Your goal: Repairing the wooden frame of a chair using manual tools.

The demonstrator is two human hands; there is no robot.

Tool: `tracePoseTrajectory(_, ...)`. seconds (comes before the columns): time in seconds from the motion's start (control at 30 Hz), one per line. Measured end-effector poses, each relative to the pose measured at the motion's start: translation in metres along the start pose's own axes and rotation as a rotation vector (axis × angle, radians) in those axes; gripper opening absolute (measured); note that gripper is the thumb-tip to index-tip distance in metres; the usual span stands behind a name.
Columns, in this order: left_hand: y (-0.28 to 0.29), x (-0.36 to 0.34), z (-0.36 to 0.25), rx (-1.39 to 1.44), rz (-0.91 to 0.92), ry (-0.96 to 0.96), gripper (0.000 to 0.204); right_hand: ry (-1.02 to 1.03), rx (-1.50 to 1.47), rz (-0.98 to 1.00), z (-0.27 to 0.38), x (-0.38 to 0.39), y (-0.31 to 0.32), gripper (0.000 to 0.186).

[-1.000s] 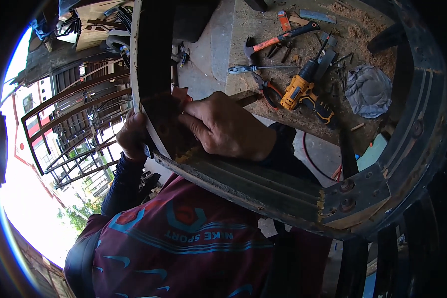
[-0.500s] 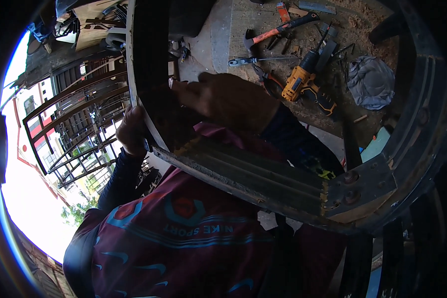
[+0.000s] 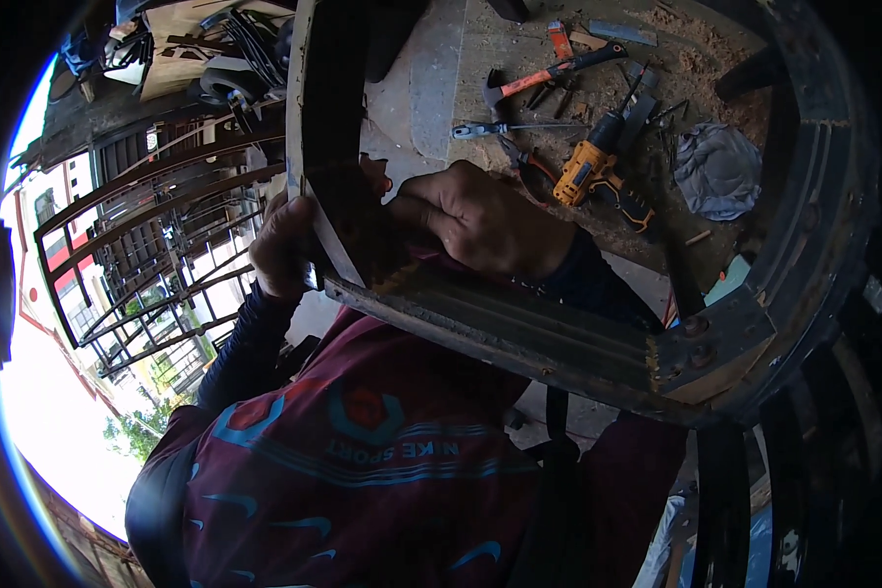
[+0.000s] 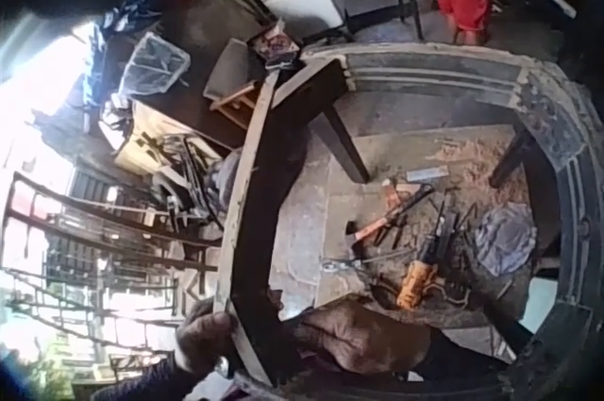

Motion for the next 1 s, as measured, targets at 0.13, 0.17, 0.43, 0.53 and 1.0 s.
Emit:
tracePoseTrajectory(0.13, -0.004, 0.001, -0.005, -0.025, -0.011, -0.027, 0.070, 0.143, 0.206, -0.069, -0.001, 0.001, -0.003, 0.029)
tracePoseTrajectory(0.17, -0.006, 0.000, -0.007, -0.024, -0.013, -0.029, 0.070, 0.246, 0.334, -0.108, -0.002, 0.003, -0.002, 0.027)
tracePoseTrajectory(0.43, -0.007, -0.001, -0.017, -0.212, 0.022, -0.099, 0.063, 0.615, 0.906, -0.250, 0.024, 0.006, 0.000, 0.041)
tracePoseTrajectory(0.53, 0.007, -0.003, 0.000, -0.162, 0.004, -0.049, 0.055, 0.469, 0.893, -0.290, 0.026, 0.005, 0.006, 0.032)
tracePoseTrajectory(1.0, 0.001, -0.002, -0.007, -0.117, -0.053, -0.082, 0.056, 0.254, -0.147, -0.594, -0.002, 0.016, 0.038, 0.013)
Point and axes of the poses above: each hand's wrist, its own x-axis away from the middle knuckle, its own y-axis out of the back of the hand, z = x × y, the point moved 9 cm from there along -x, towards the middle knuckle, and after that the axes turned 3 degrees about -y, right-handed, at the moved point
